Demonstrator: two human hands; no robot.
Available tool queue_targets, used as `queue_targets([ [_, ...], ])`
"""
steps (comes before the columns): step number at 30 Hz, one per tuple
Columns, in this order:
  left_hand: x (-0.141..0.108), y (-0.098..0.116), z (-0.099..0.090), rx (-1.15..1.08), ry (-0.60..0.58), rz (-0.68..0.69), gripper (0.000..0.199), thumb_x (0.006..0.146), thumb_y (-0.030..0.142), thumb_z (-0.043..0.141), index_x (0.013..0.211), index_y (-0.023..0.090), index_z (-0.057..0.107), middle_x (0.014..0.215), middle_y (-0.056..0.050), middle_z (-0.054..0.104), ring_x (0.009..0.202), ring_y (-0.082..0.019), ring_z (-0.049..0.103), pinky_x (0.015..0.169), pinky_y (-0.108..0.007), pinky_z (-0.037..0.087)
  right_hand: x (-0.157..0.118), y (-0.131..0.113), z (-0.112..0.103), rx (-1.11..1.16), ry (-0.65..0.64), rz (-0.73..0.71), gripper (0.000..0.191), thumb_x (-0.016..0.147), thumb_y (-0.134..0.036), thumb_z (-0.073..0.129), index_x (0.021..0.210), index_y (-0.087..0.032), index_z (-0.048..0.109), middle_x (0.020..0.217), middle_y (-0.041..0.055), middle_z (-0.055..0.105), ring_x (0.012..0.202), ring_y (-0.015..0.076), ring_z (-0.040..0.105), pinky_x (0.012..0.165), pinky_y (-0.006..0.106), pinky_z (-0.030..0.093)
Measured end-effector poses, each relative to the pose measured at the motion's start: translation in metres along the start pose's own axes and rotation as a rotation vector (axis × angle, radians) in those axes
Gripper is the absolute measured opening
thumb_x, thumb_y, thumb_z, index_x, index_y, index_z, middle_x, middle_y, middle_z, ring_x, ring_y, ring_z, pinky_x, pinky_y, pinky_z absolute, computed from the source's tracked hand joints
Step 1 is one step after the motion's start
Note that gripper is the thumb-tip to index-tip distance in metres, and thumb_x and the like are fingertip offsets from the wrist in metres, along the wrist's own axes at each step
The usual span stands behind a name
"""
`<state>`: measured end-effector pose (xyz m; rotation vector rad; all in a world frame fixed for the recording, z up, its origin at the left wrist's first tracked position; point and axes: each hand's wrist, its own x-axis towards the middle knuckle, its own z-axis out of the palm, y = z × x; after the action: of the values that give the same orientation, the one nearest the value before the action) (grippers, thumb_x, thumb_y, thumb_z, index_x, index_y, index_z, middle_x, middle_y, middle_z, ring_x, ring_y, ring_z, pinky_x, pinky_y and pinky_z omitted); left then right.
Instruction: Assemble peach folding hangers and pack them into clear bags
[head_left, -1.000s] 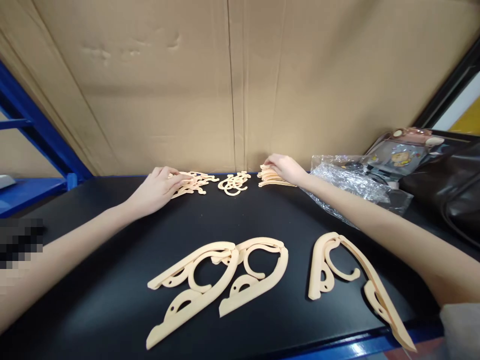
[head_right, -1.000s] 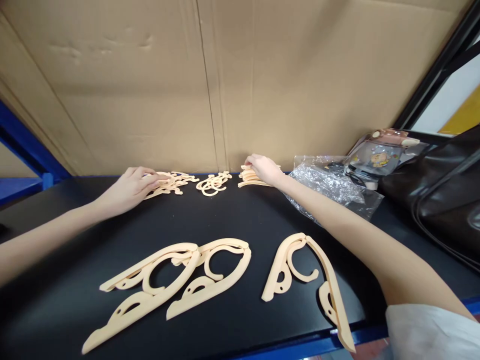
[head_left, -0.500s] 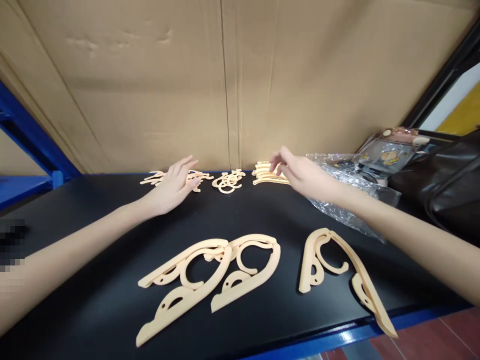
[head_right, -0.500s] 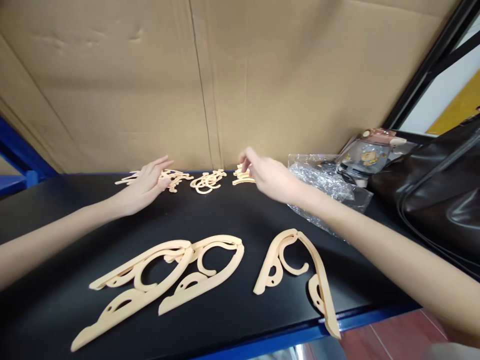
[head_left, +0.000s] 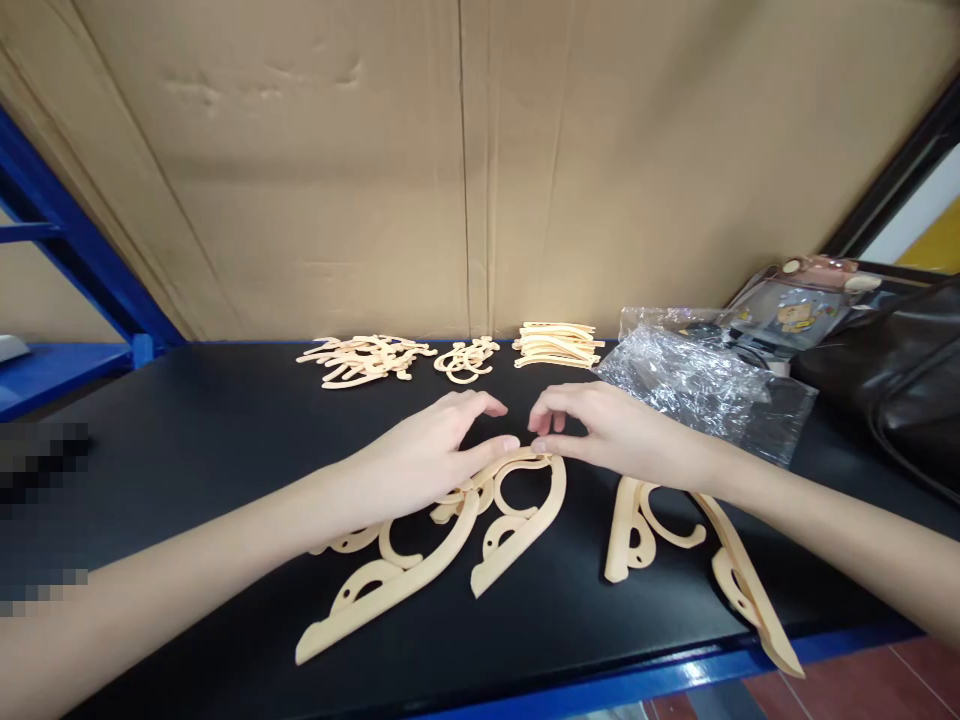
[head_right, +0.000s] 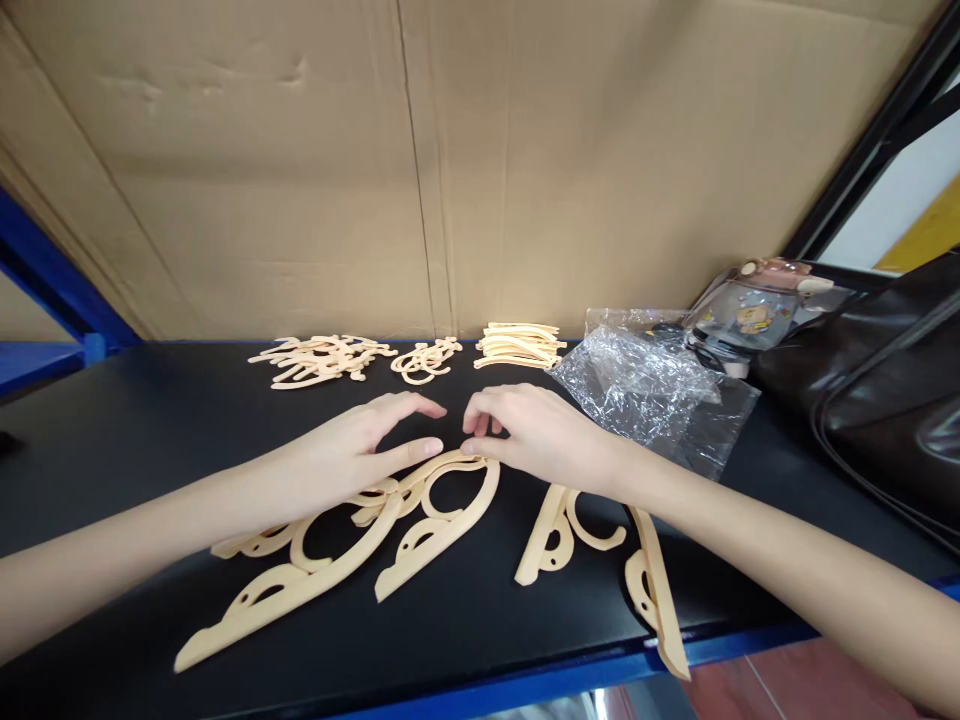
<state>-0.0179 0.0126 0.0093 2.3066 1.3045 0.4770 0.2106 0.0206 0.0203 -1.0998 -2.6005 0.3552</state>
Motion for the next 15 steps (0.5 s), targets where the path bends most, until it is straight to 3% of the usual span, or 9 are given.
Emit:
queue_targets([
  [3, 0.005, -0.005, -0.001, 0.018, -0.034, 0.042, 0.045, 0.091, 0.056, 0.048, 0.123, 0.026, 0.056, 0.124, -0.005, 0.058, 0.115, -0.024, 0.053, 0.1, -0.037, 0.04, 0.0, 0.002, 0.006, -0.022, -0.03, -0.075, 0.04, 0.092, -0.047, 0.052, 0.121, -0.021, 0.061, 0.112, 0.0065, 0.059, 0.1, 0.0188, 0.058, 0.085, 0.033, 0.046],
  [6, 0.001, -0.011, 0.0, 0.004, -0.076, 0.067, 0.038, 0.094, 0.047, 0.045, 0.125, 0.028, 0.054, 0.128, -0.003, 0.056, 0.115, -0.022, 0.053, 0.097, -0.034, 0.042, -0.002, 0.003, 0.016, -0.031, -0.025, -0.08, 0.03, 0.095, -0.038, 0.048, 0.111, -0.019, 0.065, 0.116, 0.0079, 0.055, 0.102, 0.0182, 0.057, 0.089, 0.034, 0.046],
  [11, -0.01, -0.02, 0.002, -0.025, -0.076, 0.091, 0.037, 0.097, 0.035, 0.037, 0.132, 0.029, 0.049, 0.137, -0.003, 0.048, 0.121, -0.022, 0.049, 0.104, -0.035, 0.037, -0.002, 0.016, 0.017, 0.071, 0.041, 0.127, 0.018, 0.089, -0.032, 0.057, 0.092, -0.016, 0.065, 0.09, 0.0037, 0.063, 0.082, 0.0162, 0.058, 0.074, 0.032, 0.045],
  [15, -0.011, -0.011, 0.003, -0.175, 0.033, 0.008, 0.037, 0.098, 0.041, 0.038, 0.13, 0.027, 0.051, 0.132, -0.003, 0.053, 0.122, -0.023, 0.048, 0.106, -0.038, 0.035, -0.001, 0.023, 0.01, 0.467, 0.12, 0.29, 0.025, 0.077, -0.039, 0.068, 0.086, -0.016, 0.064, 0.075, 0.0006, 0.063, 0.068, 0.0133, 0.057, 0.065, 0.028, 0.044],
])
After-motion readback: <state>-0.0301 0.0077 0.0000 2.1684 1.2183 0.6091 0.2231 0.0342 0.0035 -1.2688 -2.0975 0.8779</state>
